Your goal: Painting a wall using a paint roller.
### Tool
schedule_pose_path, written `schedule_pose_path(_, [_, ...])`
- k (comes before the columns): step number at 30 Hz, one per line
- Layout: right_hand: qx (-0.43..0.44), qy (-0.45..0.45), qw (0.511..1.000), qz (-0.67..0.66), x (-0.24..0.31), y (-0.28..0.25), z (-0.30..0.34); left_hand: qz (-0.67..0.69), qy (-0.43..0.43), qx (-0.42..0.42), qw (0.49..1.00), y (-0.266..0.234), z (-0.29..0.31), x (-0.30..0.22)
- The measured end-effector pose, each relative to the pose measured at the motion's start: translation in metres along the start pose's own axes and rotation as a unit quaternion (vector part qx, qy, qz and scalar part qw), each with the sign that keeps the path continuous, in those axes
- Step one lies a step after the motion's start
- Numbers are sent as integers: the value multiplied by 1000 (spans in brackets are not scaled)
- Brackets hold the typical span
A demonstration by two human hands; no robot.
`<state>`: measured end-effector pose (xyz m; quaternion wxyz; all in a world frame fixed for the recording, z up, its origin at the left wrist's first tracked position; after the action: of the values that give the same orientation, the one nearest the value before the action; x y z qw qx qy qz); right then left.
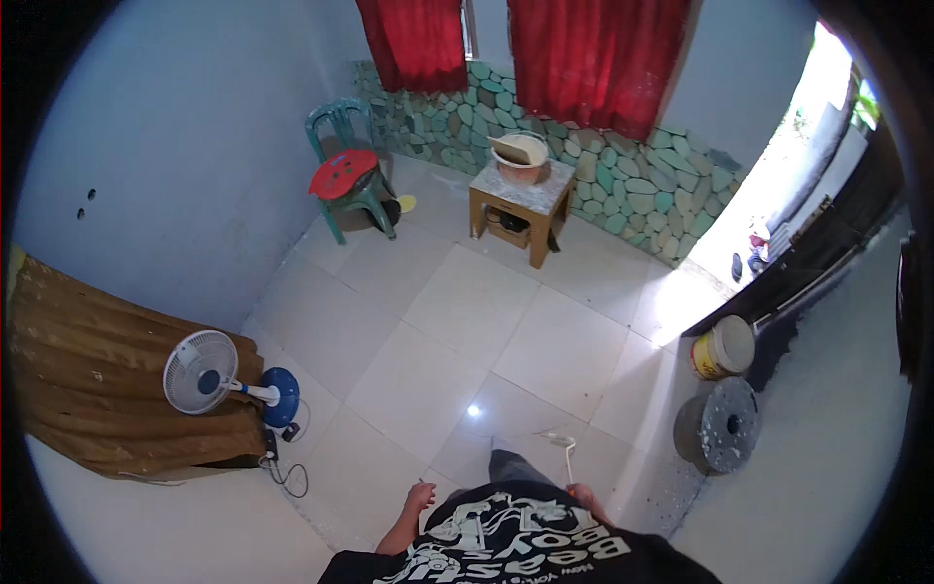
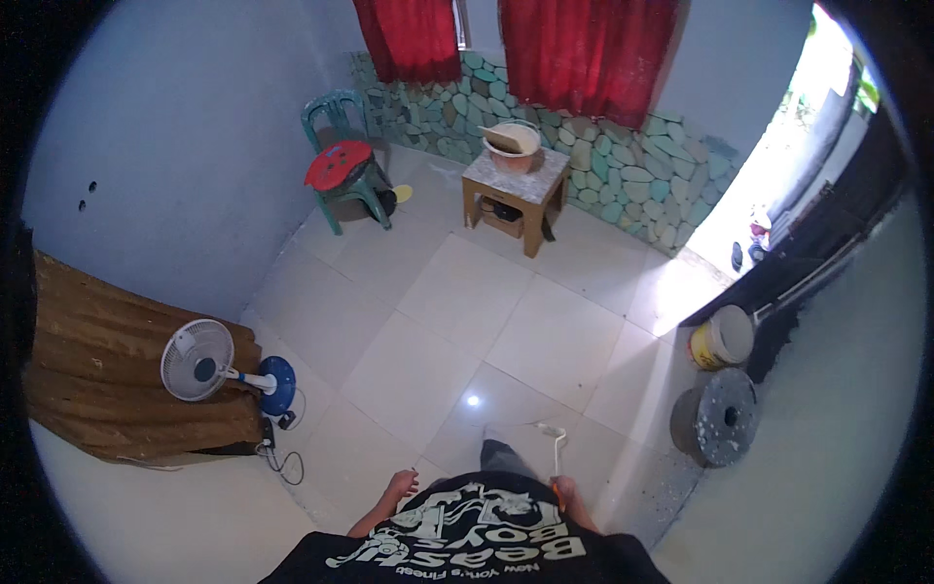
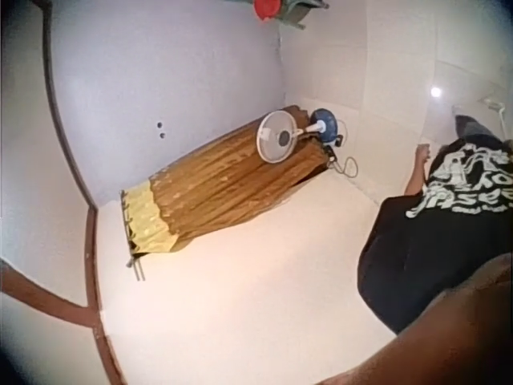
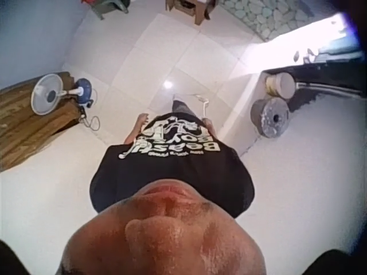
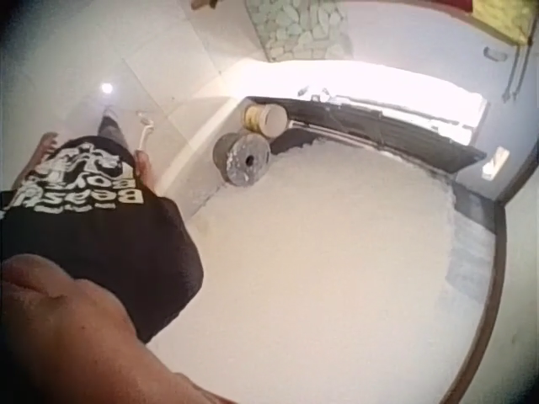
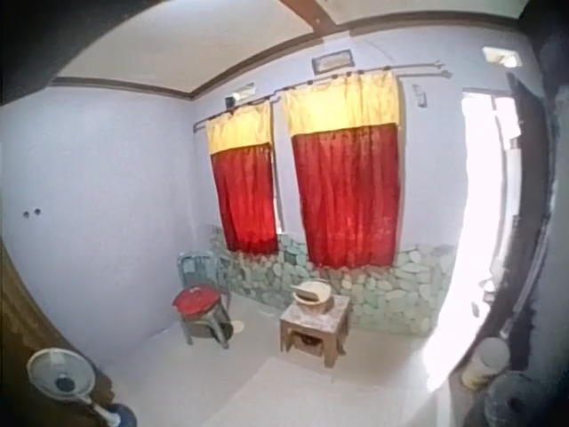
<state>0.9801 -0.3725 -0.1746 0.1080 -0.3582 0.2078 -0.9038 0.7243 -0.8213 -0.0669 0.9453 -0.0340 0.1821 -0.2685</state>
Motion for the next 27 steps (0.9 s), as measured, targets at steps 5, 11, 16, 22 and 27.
schedule_pose_path(5, [99, 182, 935, -289, 23, -39, -90, 93, -7, -77, 993, -50, -16, -41])
schedule_pose_path(11, [82, 134, 886, -436, 153, -98, -243, -322, 438, -55, 838, -48, -54, -162])
schedule_pose_path(16, [18, 0, 969, -247, 260, -164, -281, -402, 348, 45, 845, -65, -135, -245])
schedule_pose_path(22, [-91, 78, 833, -540, 361, -230, -323, -509, 356, 89, 779, -68, -218, -417])
schedule_pose_path(27, [-168, 75, 829, -528, 444, -298, -367, -77, 125, -2, 989, -97, -262, -589])
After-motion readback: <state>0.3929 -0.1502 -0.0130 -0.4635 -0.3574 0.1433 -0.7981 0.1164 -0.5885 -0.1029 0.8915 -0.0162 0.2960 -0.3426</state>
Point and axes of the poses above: each hand's wrist, its own z-axis away from the middle knuckle, its own y-axis out of the palm, x = y × z, the point moved 6 cm from there along -z, towards the middle knuckle, and after that the axes turned 6 degrees about z, right-handed, at the moved point
